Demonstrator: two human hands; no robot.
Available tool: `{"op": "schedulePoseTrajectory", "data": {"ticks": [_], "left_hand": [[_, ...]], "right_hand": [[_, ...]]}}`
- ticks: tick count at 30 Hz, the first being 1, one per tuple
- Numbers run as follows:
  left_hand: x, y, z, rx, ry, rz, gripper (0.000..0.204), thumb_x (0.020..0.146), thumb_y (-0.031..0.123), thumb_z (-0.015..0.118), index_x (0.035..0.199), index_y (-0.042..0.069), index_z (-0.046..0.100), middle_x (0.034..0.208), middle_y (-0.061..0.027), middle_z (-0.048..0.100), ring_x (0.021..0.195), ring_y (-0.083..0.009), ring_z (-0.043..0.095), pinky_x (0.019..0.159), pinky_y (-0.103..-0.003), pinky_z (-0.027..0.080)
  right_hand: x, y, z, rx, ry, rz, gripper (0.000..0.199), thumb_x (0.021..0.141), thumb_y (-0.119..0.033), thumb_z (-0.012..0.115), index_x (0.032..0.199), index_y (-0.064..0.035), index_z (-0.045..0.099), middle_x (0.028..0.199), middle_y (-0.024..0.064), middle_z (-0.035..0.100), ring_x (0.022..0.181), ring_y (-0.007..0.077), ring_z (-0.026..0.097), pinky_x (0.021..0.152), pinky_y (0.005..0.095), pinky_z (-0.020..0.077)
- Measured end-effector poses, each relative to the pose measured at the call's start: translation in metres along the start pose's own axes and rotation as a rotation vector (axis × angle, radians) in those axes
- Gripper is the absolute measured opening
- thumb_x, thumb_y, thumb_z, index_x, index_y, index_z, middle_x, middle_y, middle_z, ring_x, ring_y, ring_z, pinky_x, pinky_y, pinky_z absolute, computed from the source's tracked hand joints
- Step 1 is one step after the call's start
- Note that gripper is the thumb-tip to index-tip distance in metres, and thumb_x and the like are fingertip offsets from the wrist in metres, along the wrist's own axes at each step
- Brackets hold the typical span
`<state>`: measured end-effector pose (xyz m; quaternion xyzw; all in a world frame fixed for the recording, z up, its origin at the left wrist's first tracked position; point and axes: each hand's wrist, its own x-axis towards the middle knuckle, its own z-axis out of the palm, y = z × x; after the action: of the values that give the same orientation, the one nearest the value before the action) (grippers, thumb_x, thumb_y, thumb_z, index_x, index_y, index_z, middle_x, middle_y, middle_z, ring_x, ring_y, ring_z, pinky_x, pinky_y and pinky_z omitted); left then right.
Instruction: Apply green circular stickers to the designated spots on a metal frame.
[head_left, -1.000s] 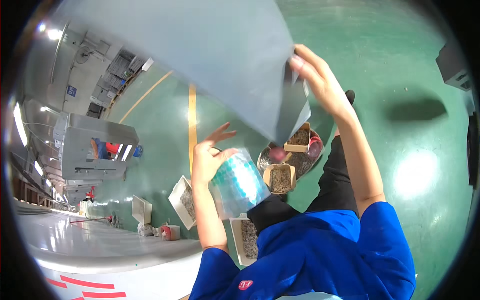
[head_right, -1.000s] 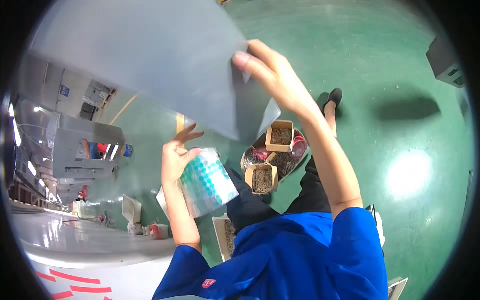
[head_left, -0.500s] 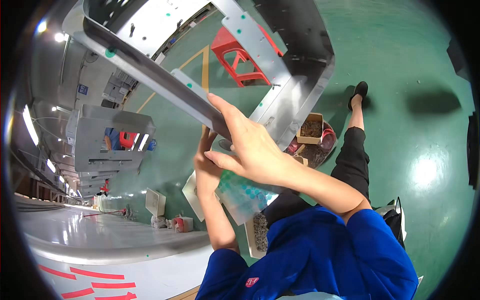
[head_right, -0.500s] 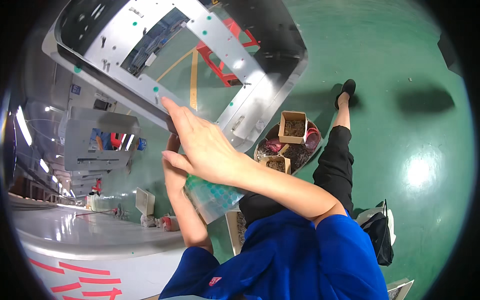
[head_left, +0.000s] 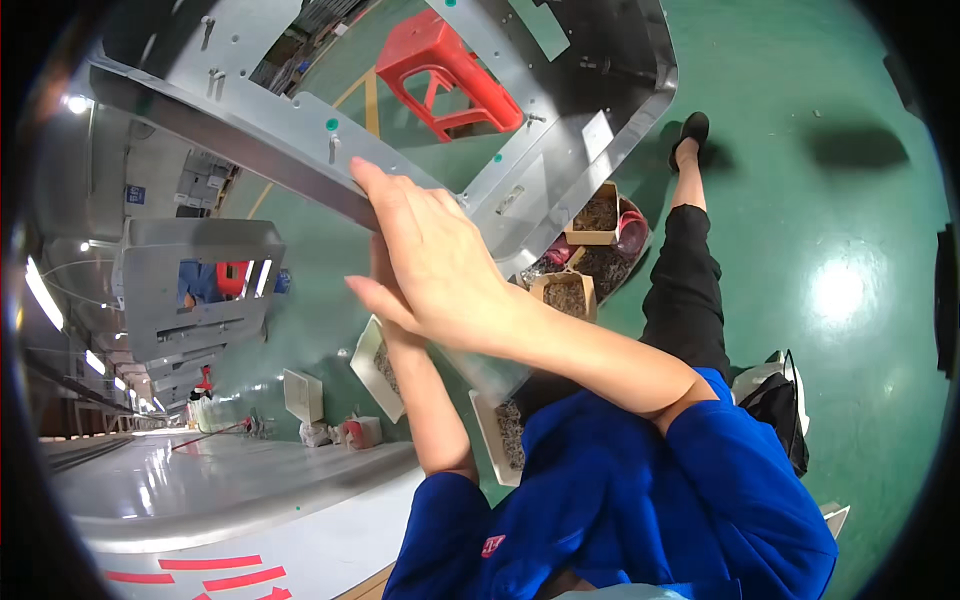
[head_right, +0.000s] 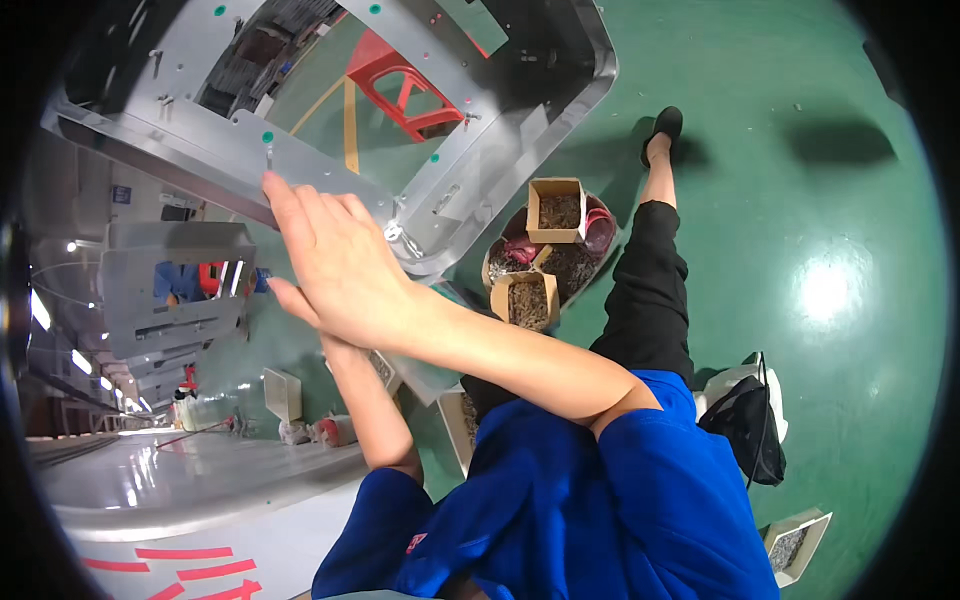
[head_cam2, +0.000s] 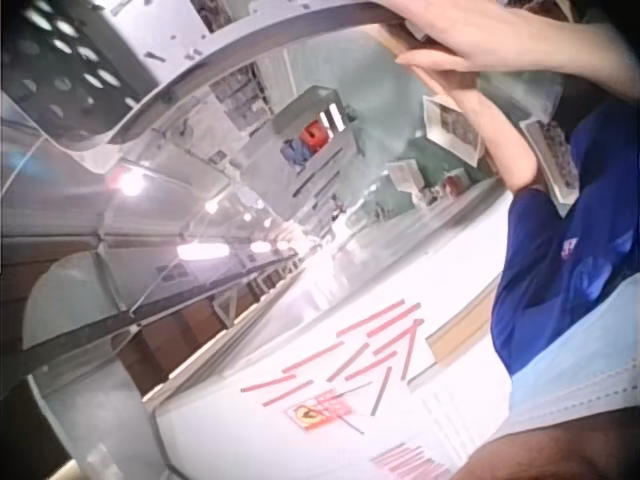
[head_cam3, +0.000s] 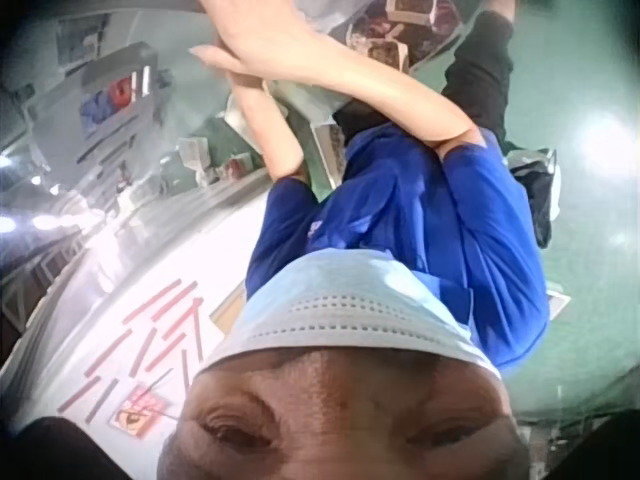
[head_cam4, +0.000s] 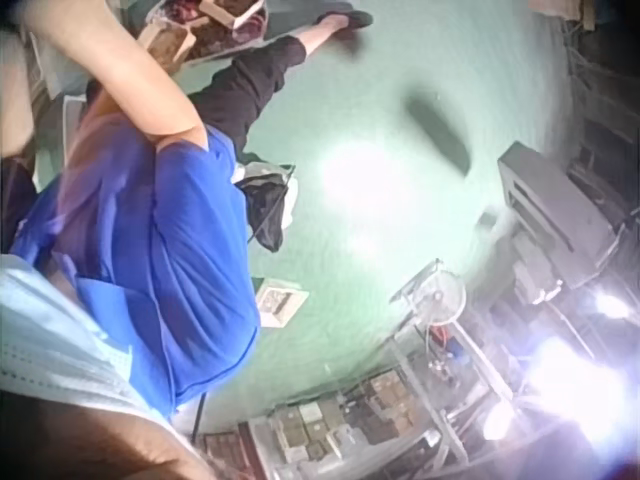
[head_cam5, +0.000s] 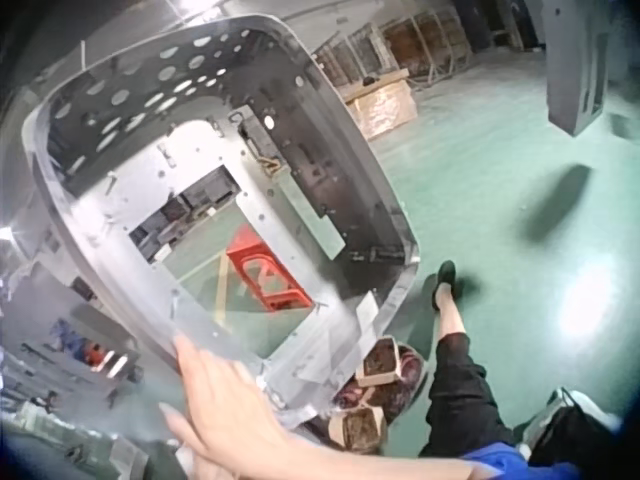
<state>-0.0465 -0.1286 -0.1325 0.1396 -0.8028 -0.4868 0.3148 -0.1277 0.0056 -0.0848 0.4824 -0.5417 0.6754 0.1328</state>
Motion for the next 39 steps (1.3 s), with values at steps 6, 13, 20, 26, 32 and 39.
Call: {"op": "schedulePoseTrajectory", "data": {"ticks": [6,13,20,26,32,39], "left_hand": [[0.006,-0.009,0.006,-0.06,0.057,0.043,0.097,0.06,0.018,0.081,0.136,-0.006,0.027,0.125,-0.0187,0.046,0.107,-0.0216,0.052,0.073,-0.026,0.046],[0.044,-0.022,-0.002,-0.028,0.124,0.099,0.101,0.057,0.022,0.083,0.136,-0.006,0.027,0.122,-0.0179,0.049,0.103,-0.0197,0.054,0.069,-0.024,0.045],[0.061,-0.029,-0.019,0.067,0.125,0.12,0.099,0.06,0.02,0.082,0.136,-0.007,0.025,0.122,-0.0201,0.049,0.104,-0.0221,0.054,0.079,-0.029,0.045],[0.061,-0.015,0.004,-0.019,0.095,0.127,0.097,0.062,0.016,0.082,0.135,-0.01,0.023,0.124,-0.0225,0.046,0.114,-0.0263,0.048,0.093,-0.036,0.042],[0.059,-0.013,0.021,0.273,0.189,0.116,0.1,0.057,0.024,0.079,0.138,0.0,0.027,0.127,-0.0203,0.05,0.119,-0.0271,0.048,0.082,-0.034,0.046],[0.046,0.004,0.051,0.236,0.148,0.263,0.104,0.055,0.028,0.083,0.136,-0.005,0.026,0.12,-0.022,0.053,0.108,-0.0295,0.055,0.083,-0.035,0.047]], "right_hand": [[-0.018,-0.008,-0.002,-0.091,-0.004,-0.088,0.085,0.056,-0.015,0.071,0.132,0.002,0.037,0.137,0.0258,0.032,0.127,0.0381,0.035,0.102,0.0503,0.0261],[-0.097,-0.024,0.034,0.075,-0.378,-0.277,0.048,0.074,-0.016,0.054,0.119,-0.0015,0.052,0.132,0.0177,0.042,0.129,0.0297,0.035,0.102,0.0483,0.0289],[-0.101,-0.018,0.031,0.134,-0.456,-0.213,0.048,0.073,-0.012,0.06,0.119,-0.0005,0.05,0.13,0.0176,0.043,0.127,0.0291,0.036,0.103,0.048,0.0285],[-0.077,0.01,0.008,0.043,-0.258,-0.177,0.049,0.068,-0.009,0.065,0.114,-0.0031,0.051,0.127,0.0176,0.044,0.12,0.0334,0.042,0.096,0.0492,0.0344],[-0.05,0.032,-0.034,-0.131,-0.054,-0.053,0.064,0.062,-0.005,0.068,0.122,-0.0026,0.045,0.13,0.02,0.039,0.116,0.0371,0.042,0.093,0.0449,0.0353],[-0.054,0.038,-0.041,-0.162,0.001,0.061,0.075,0.07,-0.008,0.068,0.133,0.0037,0.031,0.135,0.0255,0.034,0.12,0.0399,0.039,0.099,0.0441,0.0311]]}}
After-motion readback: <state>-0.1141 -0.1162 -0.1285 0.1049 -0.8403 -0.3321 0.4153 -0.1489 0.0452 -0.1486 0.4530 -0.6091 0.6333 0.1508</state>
